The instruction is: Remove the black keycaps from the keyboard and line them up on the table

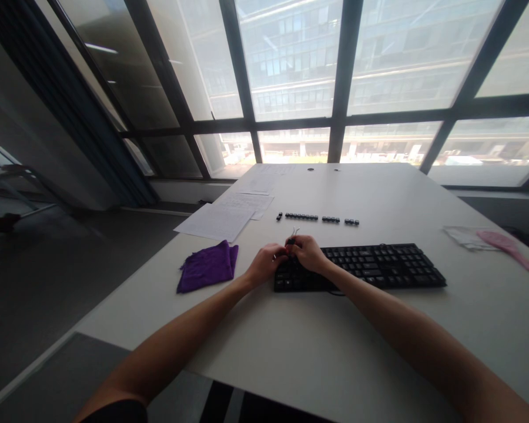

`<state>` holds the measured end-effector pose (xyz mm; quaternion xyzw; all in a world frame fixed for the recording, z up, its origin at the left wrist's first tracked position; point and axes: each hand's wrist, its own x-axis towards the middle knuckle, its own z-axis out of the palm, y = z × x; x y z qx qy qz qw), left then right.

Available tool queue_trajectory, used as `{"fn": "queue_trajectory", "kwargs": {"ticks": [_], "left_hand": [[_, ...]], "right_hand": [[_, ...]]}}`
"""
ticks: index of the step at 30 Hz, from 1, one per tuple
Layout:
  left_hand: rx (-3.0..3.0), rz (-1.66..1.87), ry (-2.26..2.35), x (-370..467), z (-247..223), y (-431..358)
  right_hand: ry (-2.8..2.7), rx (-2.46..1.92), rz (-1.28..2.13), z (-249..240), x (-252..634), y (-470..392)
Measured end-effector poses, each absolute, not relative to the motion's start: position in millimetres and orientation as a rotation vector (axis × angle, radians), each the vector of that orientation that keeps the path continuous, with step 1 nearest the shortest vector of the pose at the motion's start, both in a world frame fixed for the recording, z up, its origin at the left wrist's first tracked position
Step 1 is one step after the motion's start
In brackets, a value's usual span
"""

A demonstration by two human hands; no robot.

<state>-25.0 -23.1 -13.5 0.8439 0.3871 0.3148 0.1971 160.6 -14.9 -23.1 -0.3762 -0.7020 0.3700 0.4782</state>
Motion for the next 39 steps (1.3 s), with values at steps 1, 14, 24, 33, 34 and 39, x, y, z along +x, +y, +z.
{"fn": "queue_trajectory", "kwargs": {"ticks": [1,14,24,33,34,39], "left_hand": [[2.363,0.883,1.082,-25,-14,-23],[2.38,0.918,0.997,-26,-14,-20],[2.381,0.898,1.029,-24,-13,-22],[2.355,0.953,1.039,-22,-8,-25],[2.355,0.965,1.041,-22,-8,-25],[2.324,0.992,1.04,-23,-8,-25]], "right_hand": [[-1.712,-0.922,0.9,-23,160,-15],[-1.997,-0.833,0.561,-15,157,-35],[-1.936,-0.804,0.643,-14,158,-33],[-1.626,-0.834,0.893,-18,159,-19],[-1.6,-0.836,0.909,-19,159,-17],[-1.606,-0.851,0.901,-20,158,-17]]}}
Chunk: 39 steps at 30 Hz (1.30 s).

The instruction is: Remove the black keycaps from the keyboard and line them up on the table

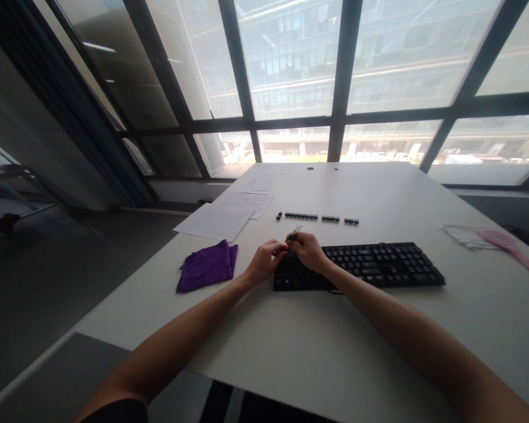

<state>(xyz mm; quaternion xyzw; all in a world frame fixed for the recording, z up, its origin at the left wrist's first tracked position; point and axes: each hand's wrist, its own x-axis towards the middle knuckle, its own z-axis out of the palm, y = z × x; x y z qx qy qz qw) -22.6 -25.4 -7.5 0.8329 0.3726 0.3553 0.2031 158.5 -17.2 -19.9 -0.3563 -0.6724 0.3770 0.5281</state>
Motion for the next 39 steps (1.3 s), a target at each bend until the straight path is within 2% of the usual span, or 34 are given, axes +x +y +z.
{"fn": "queue_trajectory", "kwargs": {"ticks": [9,20,30,35,39], "left_hand": [[2.237,1.15,1.057,-21,-4,-28],[2.454,1.201,0.984,-23,-4,-29],[2.484,1.172,0.933,-21,-7,-29],[2.367,1.297,1.048,-25,-5,-18],[2.151,1.239,1.236,-36,-13,7]], "right_hand": [[-1.612,-0.996,0.723,-13,155,-23],[-1.523,-0.904,0.941,-20,158,-12],[-1.499,-0.91,0.927,-23,157,-11],[-1.338,-0.936,0.911,-23,156,-8],[-1.316,-0.927,0.928,-23,156,-7]]}}
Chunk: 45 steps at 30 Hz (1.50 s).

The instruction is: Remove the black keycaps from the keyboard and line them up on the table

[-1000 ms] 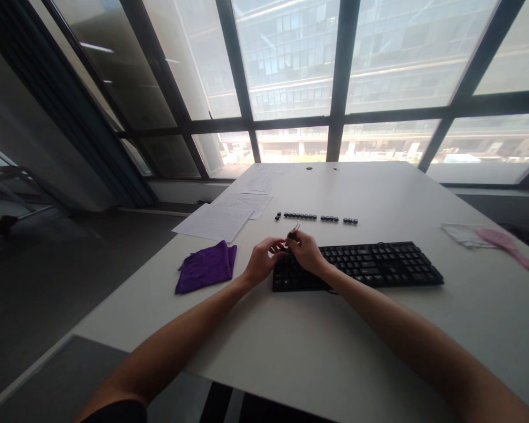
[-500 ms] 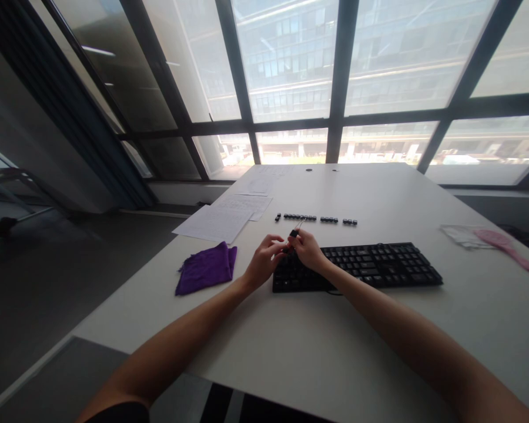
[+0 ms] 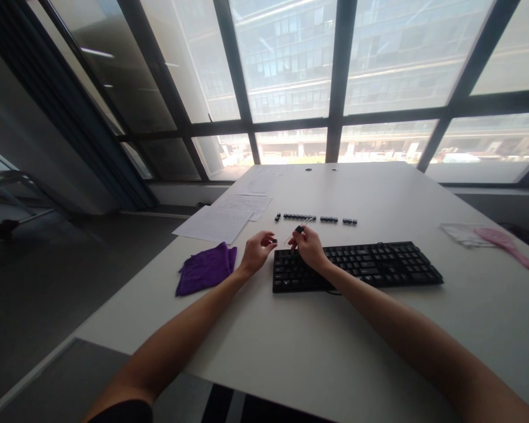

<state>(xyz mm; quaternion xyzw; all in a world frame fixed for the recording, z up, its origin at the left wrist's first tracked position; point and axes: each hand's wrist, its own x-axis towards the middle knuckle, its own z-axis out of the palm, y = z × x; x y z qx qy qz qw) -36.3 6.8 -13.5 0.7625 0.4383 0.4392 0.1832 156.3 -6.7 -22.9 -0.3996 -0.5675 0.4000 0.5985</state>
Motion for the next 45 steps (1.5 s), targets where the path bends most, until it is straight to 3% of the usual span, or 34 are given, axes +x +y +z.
{"fn": "queue_trajectory", "kwargs": {"ticks": [8,24,45], "left_hand": [[2.028,1.022,1.512,-43,-31,55],[2.314,1.15,1.571,-3,-43,140],[2.288,1.156,1.614,0,-44,150]], "right_hand": [[-1.345,-0.931,0.925,-23,156,-7],[-1.34,-0.922,0.964,-19,155,-9],[-1.358,-0.965,0.944,-17,157,-11]]}}
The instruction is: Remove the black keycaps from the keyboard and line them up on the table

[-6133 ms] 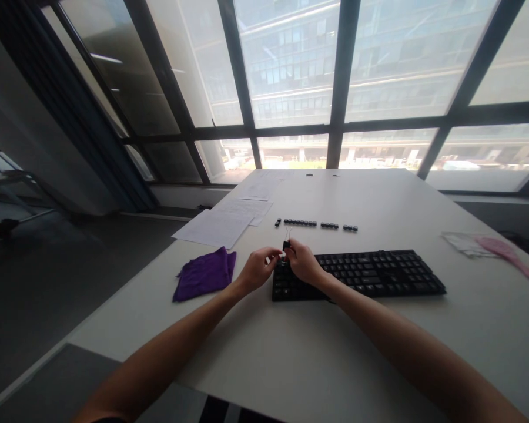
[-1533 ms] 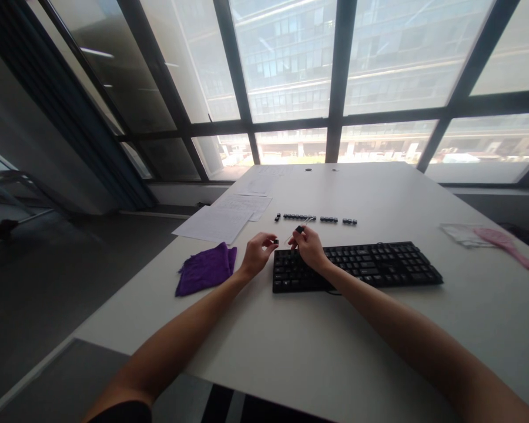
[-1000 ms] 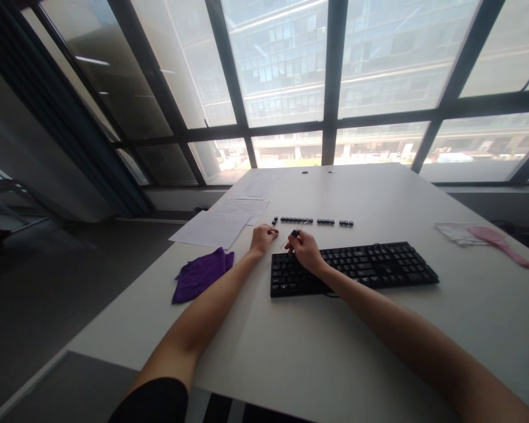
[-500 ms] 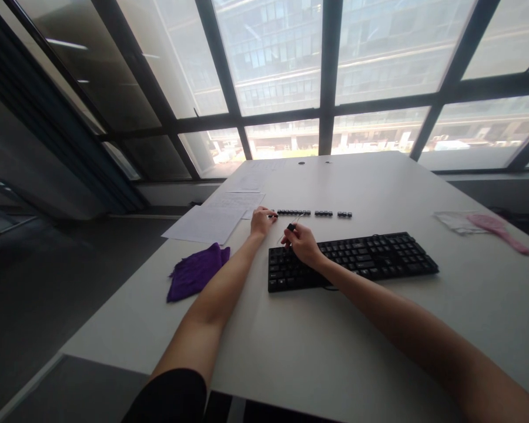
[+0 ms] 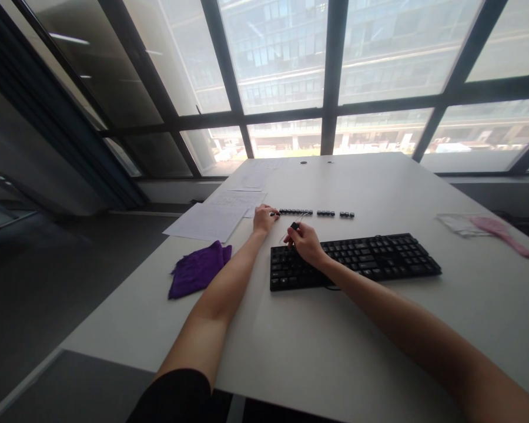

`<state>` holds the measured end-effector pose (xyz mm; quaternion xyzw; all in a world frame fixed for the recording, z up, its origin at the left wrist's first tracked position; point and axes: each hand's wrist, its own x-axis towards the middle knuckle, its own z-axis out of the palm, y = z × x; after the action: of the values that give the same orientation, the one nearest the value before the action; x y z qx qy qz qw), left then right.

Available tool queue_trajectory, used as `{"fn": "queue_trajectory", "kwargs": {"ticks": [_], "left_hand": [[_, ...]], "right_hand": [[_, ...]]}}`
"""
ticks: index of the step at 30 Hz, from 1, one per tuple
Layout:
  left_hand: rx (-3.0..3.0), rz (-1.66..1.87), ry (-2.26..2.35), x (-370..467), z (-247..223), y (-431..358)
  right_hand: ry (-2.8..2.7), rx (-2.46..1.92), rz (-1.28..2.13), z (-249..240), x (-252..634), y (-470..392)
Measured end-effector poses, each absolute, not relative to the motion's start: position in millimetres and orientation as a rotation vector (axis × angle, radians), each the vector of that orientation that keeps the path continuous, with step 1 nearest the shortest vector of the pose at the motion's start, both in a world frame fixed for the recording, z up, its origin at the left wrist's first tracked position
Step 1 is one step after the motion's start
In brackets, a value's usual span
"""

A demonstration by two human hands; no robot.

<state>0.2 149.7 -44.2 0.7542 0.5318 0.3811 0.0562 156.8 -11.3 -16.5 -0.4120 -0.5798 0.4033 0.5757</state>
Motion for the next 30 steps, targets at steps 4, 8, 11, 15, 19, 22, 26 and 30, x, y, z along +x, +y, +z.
{"fn": "queue_trajectory", "kwargs": {"ticks": [4,8,11,15,19,22,26,30], "left_hand": [[2.29,1.151,1.613,0.4,-45.1,151.2],[2.292,1.15,1.594,0.5,-45.1,151.7],[2.284,1.154,1.588,0.4,-44.9,151.5],[2.278,1.162,1.591,0.4,-44.3,150.9],[2.303,1.13,1.627,0.5,-43.2,149.9],[2.334,1.124,1.622,0.4,-42.3,148.5],[2.338,1.153,1.597,0.8,-41.7,146.7],[2.344,1.147,1.595,2.2,-41.7,147.5]], "right_hand": [[-1.357,-0.967,0.95,-17.2,157.0,-10.5],[-1.358,-0.951,0.951,-18.1,156.7,-9.7],[-1.376,-0.951,0.954,-18.1,156.2,-9.8],[-1.374,-0.956,0.965,-17.3,155.7,-10.4],[-1.38,-0.959,0.962,-17.4,155.9,-9.6],[-1.385,-0.96,0.957,-18.4,155.9,-8.4],[-1.394,-0.967,0.948,-18.7,155.5,-8.6],[-1.402,-0.972,0.943,-17.2,155.5,-10.2]]}}
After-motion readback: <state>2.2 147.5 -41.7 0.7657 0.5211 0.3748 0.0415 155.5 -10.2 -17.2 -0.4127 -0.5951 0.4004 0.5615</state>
